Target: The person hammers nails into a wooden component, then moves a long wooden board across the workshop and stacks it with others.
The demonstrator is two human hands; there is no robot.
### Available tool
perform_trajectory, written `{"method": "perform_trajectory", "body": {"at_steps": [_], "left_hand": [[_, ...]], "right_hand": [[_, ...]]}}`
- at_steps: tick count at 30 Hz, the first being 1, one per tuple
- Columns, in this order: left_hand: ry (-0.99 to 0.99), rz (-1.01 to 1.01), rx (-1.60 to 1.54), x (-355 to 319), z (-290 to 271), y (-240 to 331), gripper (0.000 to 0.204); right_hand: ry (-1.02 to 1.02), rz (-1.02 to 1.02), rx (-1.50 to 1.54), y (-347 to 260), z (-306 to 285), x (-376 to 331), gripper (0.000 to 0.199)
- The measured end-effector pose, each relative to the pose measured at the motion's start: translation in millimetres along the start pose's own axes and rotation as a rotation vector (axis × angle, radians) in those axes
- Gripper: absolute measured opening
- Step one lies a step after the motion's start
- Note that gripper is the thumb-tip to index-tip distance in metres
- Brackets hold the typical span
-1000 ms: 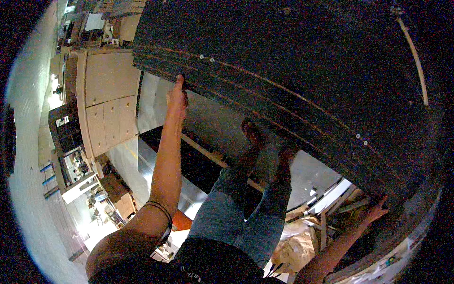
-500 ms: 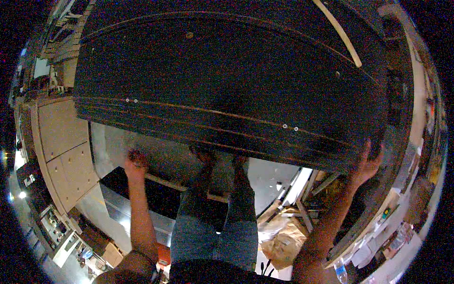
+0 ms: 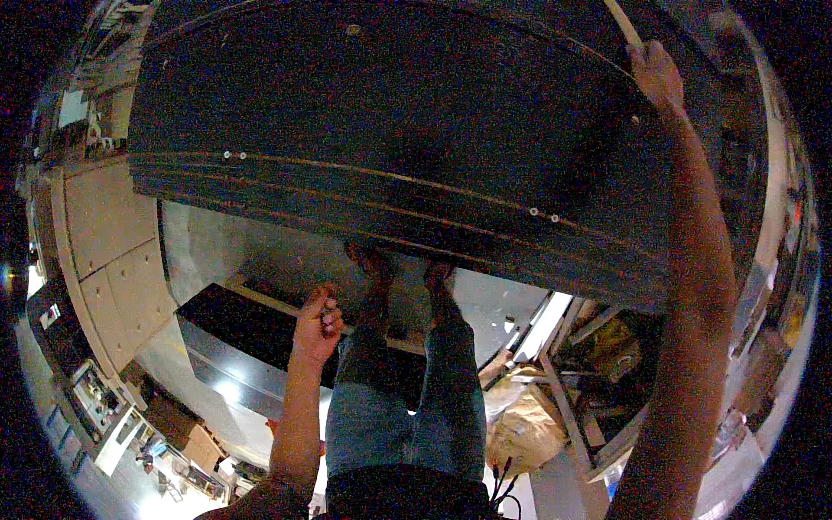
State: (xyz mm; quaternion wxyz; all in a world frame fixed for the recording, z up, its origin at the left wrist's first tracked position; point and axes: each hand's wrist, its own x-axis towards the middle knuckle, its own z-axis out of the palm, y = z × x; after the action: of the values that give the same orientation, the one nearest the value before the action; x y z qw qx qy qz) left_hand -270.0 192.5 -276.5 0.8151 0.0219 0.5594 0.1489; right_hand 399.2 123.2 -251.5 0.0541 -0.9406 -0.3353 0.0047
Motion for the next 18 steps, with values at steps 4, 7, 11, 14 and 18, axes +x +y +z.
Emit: {"method": "perform_trajectory", "body": {"at_steps": [4, 7, 11, 14, 18], "left_hand": [[-0.036, 0.004, 0.112, -6, 17, -6, 0.020], [0.008, -0.021, 0.091, -8, 32, -3, 0.022], [-0.123, -0.004, 0.310, -9, 57, 2, 0.021], [-0.108, -0.001, 0.478, -7, 56, 10, 0.021], [-0.119, 0.034, 0.448, -11, 71, 16, 0.018]], "right_hand": [[-0.117, 0.246, 0.441, -27, -4, -69, 0.039], [-0.052, 0.222, 0.721, -110, -38, -206, 0.027], [-0.124, 0.351, 0.863, -111, -33, -376, 0.027], [-0.478, 0.677, 1.047, -182, -57, -432, 0.024], [-0.482, 0.636, 0.898, -213, -53, -456, 0.028]]}}
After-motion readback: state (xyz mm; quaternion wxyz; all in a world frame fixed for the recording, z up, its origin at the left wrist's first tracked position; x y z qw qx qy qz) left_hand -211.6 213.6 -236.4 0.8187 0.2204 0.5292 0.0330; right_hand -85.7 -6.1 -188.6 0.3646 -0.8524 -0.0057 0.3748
